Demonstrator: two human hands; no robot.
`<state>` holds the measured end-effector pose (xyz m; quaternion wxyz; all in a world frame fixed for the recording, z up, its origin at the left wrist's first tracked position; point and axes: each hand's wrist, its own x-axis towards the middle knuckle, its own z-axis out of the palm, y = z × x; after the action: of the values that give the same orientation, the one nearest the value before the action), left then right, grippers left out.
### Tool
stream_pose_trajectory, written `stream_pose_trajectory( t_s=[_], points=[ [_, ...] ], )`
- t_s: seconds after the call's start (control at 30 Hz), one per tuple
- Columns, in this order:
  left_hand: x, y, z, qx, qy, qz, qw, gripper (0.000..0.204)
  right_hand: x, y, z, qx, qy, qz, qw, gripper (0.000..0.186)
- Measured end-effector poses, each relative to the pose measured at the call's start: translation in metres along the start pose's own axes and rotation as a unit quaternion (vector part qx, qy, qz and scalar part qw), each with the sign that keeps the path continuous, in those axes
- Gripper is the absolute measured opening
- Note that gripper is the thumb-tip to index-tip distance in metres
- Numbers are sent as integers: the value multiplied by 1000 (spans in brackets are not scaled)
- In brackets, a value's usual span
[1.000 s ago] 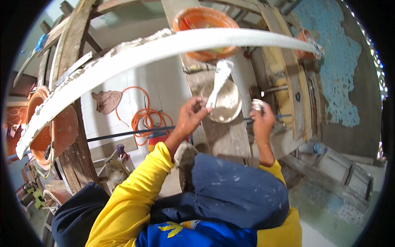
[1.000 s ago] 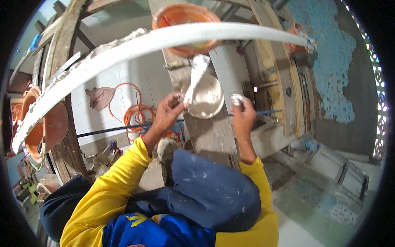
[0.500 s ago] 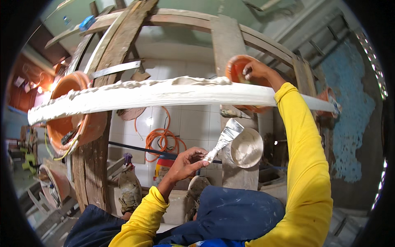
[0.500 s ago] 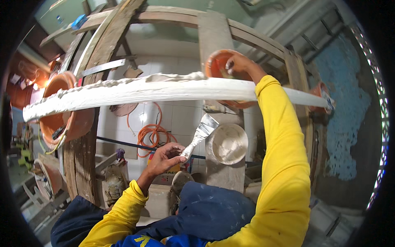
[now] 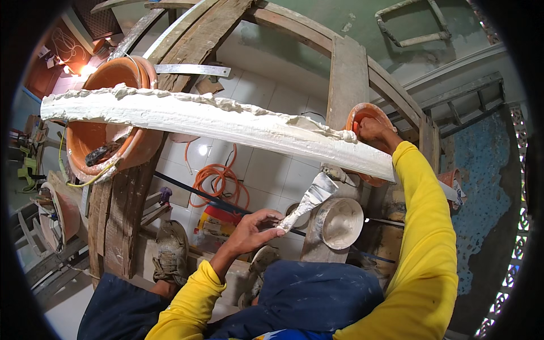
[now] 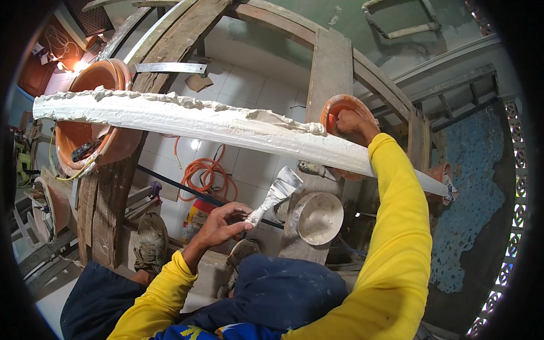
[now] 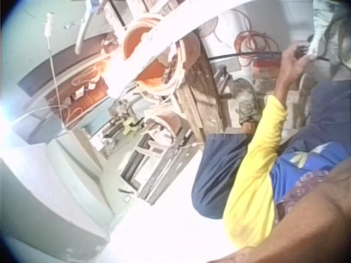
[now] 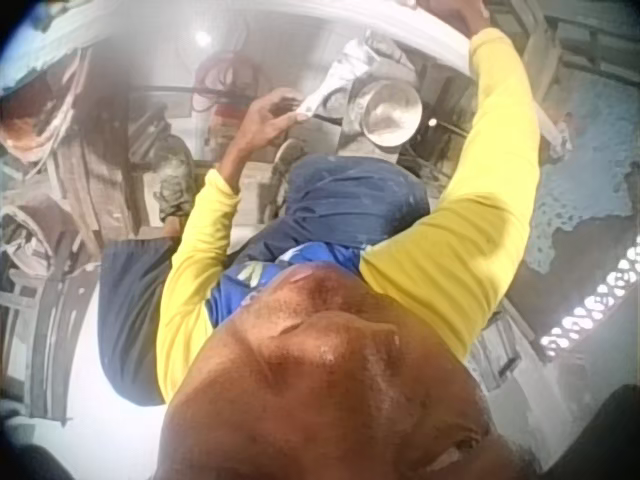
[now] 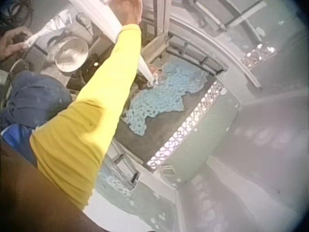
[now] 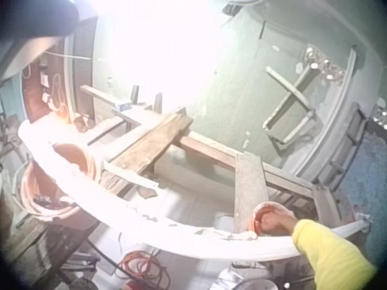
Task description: The person applies a white plaster-like substance to a long, curved molding piece using a trowel. They repeatedly scoop material from a bowl and spread it along the molding's surface, smoothing it with the tool.
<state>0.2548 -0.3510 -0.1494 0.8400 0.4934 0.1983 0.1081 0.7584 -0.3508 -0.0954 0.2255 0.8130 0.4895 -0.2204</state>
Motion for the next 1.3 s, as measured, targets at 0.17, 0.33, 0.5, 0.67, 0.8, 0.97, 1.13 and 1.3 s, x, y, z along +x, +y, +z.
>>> stream_pose_trajectory(
  t_s=[0.17, 0.33, 0.5, 0.67, 0.8, 0.97, 1.13, 1.3],
  points=[
    [4, 2, 0, -11, 0, -14, 1000, 34, 5, 40, 11, -35, 20, -14, 999, 27],
    [2, 1, -8, -26, 18, -8, 999, 34, 10, 34, 13, 37, -2, -66, 997, 31],
    [8, 6, -3, -24, 9, 1, 1000, 33, 15, 61, 33, -76, 9, -81, 994, 26],
    [4, 7, -8, -7, 31, 7, 999, 33, -10, 30, 12, 94, 85, -79, 989, 24],
    [4, 7, -5, -4, 25, 12, 1000, 32, -9, 28, -1, 93, 36, -26, 995, 20],
    [6, 9, -1, -7, 12, 19, 1000, 30, -5, 59, 20, 206, 67, -96, 971, 18],
    [3, 10, -2, -2, 4, 1, 1000, 30, 2, 60, 13, 208, 51, -12, 977, 17],
    [6, 6, -1, -9, -3, -7, 1000, 31, -14, 52, 15, 114, 89, -90, 985, 16]
  ],
)
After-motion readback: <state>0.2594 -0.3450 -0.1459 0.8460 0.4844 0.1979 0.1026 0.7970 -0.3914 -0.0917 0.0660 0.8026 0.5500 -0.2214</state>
